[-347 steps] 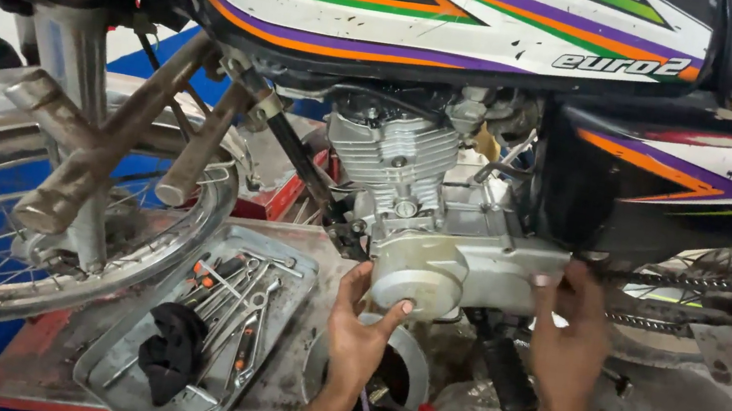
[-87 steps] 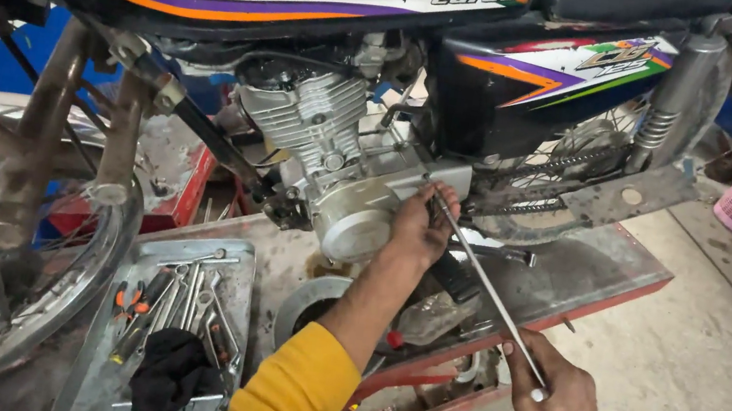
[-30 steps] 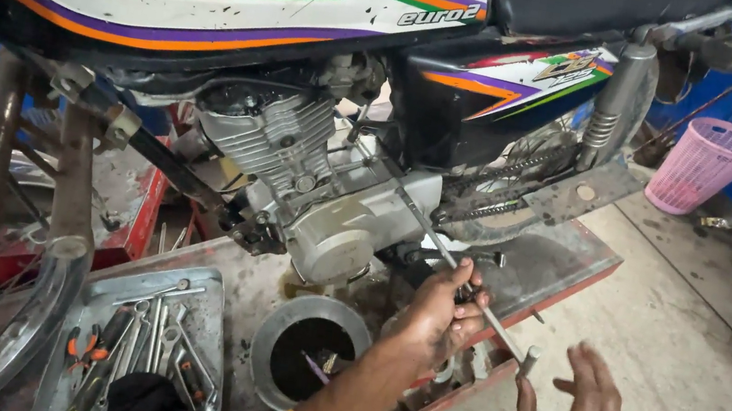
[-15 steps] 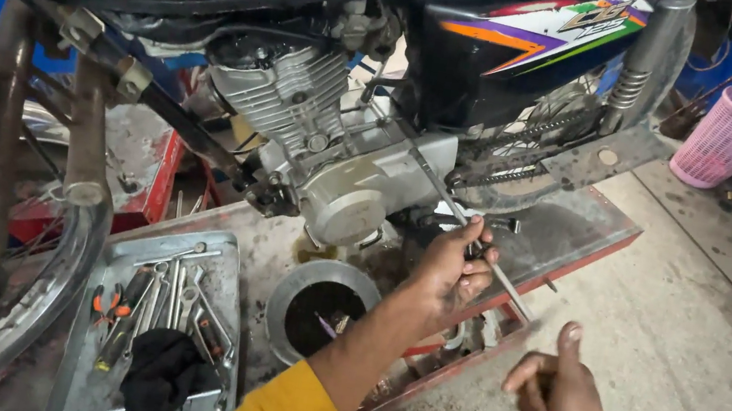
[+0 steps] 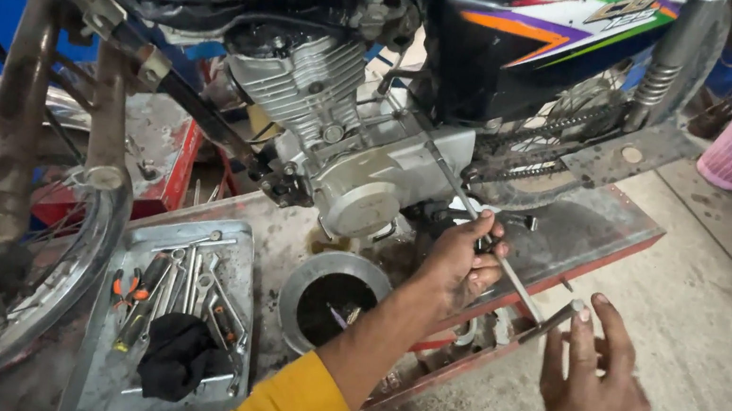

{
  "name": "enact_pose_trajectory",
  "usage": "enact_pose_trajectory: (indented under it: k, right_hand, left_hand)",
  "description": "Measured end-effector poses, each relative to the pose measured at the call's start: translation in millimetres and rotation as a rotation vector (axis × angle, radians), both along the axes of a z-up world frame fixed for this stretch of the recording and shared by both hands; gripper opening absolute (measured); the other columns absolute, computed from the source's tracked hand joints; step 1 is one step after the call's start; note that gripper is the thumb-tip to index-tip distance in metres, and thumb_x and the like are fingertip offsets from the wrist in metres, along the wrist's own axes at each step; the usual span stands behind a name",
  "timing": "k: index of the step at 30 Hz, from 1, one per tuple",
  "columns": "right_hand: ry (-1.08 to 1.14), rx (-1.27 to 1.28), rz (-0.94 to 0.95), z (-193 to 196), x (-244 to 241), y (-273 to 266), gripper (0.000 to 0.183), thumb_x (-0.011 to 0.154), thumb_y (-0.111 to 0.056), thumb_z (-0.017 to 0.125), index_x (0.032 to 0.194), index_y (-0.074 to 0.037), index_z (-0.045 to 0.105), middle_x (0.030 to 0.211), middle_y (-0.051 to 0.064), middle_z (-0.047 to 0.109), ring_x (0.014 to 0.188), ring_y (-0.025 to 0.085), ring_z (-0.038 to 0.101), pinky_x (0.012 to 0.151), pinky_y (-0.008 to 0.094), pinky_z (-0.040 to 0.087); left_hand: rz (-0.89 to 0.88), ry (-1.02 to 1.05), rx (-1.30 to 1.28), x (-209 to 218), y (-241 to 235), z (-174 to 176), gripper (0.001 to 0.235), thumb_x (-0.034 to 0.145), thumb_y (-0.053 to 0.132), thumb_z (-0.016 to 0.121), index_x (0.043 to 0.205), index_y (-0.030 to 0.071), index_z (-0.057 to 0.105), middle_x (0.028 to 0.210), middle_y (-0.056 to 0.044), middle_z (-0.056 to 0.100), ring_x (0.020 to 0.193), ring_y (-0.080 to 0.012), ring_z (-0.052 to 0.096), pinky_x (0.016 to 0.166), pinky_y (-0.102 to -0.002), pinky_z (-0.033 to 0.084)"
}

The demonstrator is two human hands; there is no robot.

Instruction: Reassembling the engine side cover of a motorcycle and tightening the bolts with a T-handle wrench.

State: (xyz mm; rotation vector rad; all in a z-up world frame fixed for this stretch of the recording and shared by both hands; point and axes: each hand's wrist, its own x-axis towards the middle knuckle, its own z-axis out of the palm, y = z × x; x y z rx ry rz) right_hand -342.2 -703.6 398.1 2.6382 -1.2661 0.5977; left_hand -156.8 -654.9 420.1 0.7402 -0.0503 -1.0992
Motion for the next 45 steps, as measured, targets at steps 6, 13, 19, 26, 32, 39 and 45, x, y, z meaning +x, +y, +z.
enact_pose_trajectory:
  k: [6,13,19,26,32,39,45]
  right_hand:
    - [-0.242,-0.678,0.456,-34,-12,-43,0.063,0.083,0.002,0.071,0.127,-0.042,0.066,0.109,0.002,0.07,0.075,0.02,0.066,0.051,0.031,0.041]
    - [-0.816,1.846,0.129,-4,-1,-15,0.103,0.108,-0.069,0.023,0.084,0.016,0.075,0.033,0.007,0.02,0.03,0.016,0.009,0.037,0.035,0.01]
    - [-0.571,-0.197,0.454,-24,-10,-13,0.056,0.083,-0.014,0.079,0.13,0.006,0.058,0.127,0.025,0.057,0.122,0.041,0.055,0.106,0.048,0.048]
    - [-0.453,0.523,0.347,29,35,2,0.072,0.082,-0.054,0.044,0.133,-0.006,0.06,0.098,0.023,0.072,0.085,0.037,0.072,0.062,0.046,0.057]
    - [-1.227,2.33,0.414,1,36,-20,0.061,0.103,-0.042,0.049,0.137,0.008,0.056,0.054,-0.007,0.037,0.042,0.005,0.032,0.049,0.018,0.042]
    - [-0.561,1.394,0.093,-28,-22,18,0.032,0.094,-0.019,0.066,0.099,0.003,0.088,0.045,0.013,0.038,0.034,0.022,0.029,0.038,0.034,0.022]
    - [-0.466,1.501,0.214,-62,-27,11,0.037,0.091,-0.021,0.066,0.109,0.002,0.088,0.045,0.009,0.026,0.037,0.018,0.02,0.041,0.038,0.02]
  left_hand:
    - [0.024,0.054,0.009,-1,-3,3,0.03,0.108,0.031,0.049,0.087,0.01,0.052,0.067,-0.004,0.052,0.038,-0.003,0.029,0.03,-0.016,0.022]
    - [0.025,0.04,0.022,11,-12,-18,0.031,0.103,0.04,0.056,0.086,0.015,0.051,0.067,0.0,0.051,0.039,-0.0019,0.027,0.031,-0.016,0.017]
    - [0.049,0.016,-0.082,19,-17,-22,0.032,0.108,0.03,0.047,0.084,0.01,0.049,0.065,-0.006,0.048,0.038,-0.0041,0.023,0.033,-0.018,0.016]
    - [0.142,-0.033,0.095,6,-1,-12,0.035,0.109,0.032,0.047,0.098,0.003,0.063,0.079,-0.012,0.066,0.042,-0.0049,0.035,0.037,-0.017,0.031]
    - [0.519,0.359,0.069,37,24,-96,0.012,0.093,-0.005,0.052,0.1,0.002,0.059,0.087,-0.018,0.067,0.075,-0.0253,0.065,0.069,-0.03,0.056]
    - [0.693,0.259,0.286,21,119,-25,0.015,0.092,-0.003,0.066,0.105,0.0,0.074,0.097,-0.016,0.076,0.085,-0.0216,0.072,0.08,-0.028,0.063]
    - [0.815,0.164,0.112,42,137,-84,0.028,0.085,-0.006,0.066,0.113,-0.001,0.067,0.103,-0.023,0.072,0.101,-0.0309,0.071,0.097,-0.043,0.057]
